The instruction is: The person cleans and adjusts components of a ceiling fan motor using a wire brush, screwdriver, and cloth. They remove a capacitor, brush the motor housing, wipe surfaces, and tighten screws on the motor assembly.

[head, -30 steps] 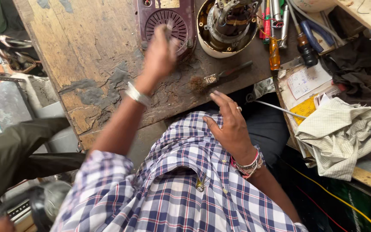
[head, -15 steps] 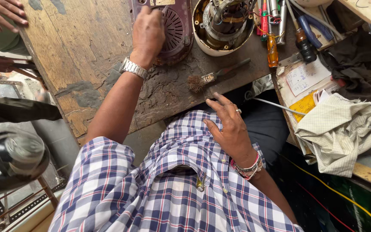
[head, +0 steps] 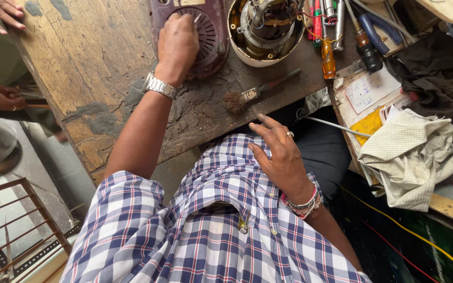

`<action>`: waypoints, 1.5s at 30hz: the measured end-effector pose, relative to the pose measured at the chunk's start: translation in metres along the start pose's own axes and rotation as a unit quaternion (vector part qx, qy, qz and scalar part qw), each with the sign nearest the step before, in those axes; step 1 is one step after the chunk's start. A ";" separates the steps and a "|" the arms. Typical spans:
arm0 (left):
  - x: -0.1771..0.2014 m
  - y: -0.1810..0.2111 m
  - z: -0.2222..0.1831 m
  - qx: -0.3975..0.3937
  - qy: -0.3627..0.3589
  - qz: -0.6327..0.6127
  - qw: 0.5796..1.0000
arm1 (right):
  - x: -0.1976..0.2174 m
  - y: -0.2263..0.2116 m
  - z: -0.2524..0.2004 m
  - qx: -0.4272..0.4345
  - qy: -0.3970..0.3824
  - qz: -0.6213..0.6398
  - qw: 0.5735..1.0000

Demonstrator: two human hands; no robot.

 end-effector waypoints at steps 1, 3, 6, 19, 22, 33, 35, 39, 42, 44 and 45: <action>0.000 -0.003 0.000 0.023 0.002 0.000 1.000 | 0.000 0.000 0.000 0.002 0.000 -0.003 1.000; 0.000 0.004 -0.005 -0.054 0.030 0.028 0.998 | -0.001 -0.001 -0.001 0.005 -0.001 -0.009 1.000; 0.006 0.000 -0.002 -0.089 0.050 0.017 0.995 | 0.000 -0.002 0.000 0.005 -0.004 -0.005 1.000; -0.008 -0.019 -0.008 -0.057 0.135 -0.047 0.988 | 0.000 -0.003 0.001 -0.002 -0.013 -0.021 1.000; 0.002 -0.011 -0.012 -0.093 0.169 -0.005 0.981 | 0.001 -0.004 0.002 0.012 -0.010 -0.024 1.000; 0.009 -0.007 -0.008 -0.129 0.021 -0.052 0.990 | -0.003 0.001 0.000 0.012 -0.015 -0.021 1.000; 0.015 -0.003 -0.006 -0.169 -0.003 -0.032 0.985 | -0.003 0.000 -0.001 0.018 -0.011 -0.027 0.999; 0.027 0.001 0.000 -0.205 -0.072 -0.044 0.975 | -0.003 -0.002 -0.002 0.022 -0.003 -0.024 0.999; 0.036 0.004 0.002 -0.267 -0.161 -0.072 0.947 | -0.003 -0.001 -0.002 0.017 -0.006 -0.026 0.999; 0.041 0.006 0.002 -0.290 -0.197 -0.060 0.934 | -0.002 0.000 -0.002 0.014 -0.006 -0.032 0.999; 0.042 0.007 0.001 -0.288 -0.209 -0.046 0.933 | -0.002 0.000 -0.002 0.014 -0.007 -0.034 0.999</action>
Point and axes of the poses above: each hand's wrist, its own z-axis towards the middle knuckle, its own x-axis out of the back of the hand, y = z × x, the point moved 4 cm from there along z, towards the middle knuckle, and after that the axes turned 9 degrees about -x, right-handed, at the moved point
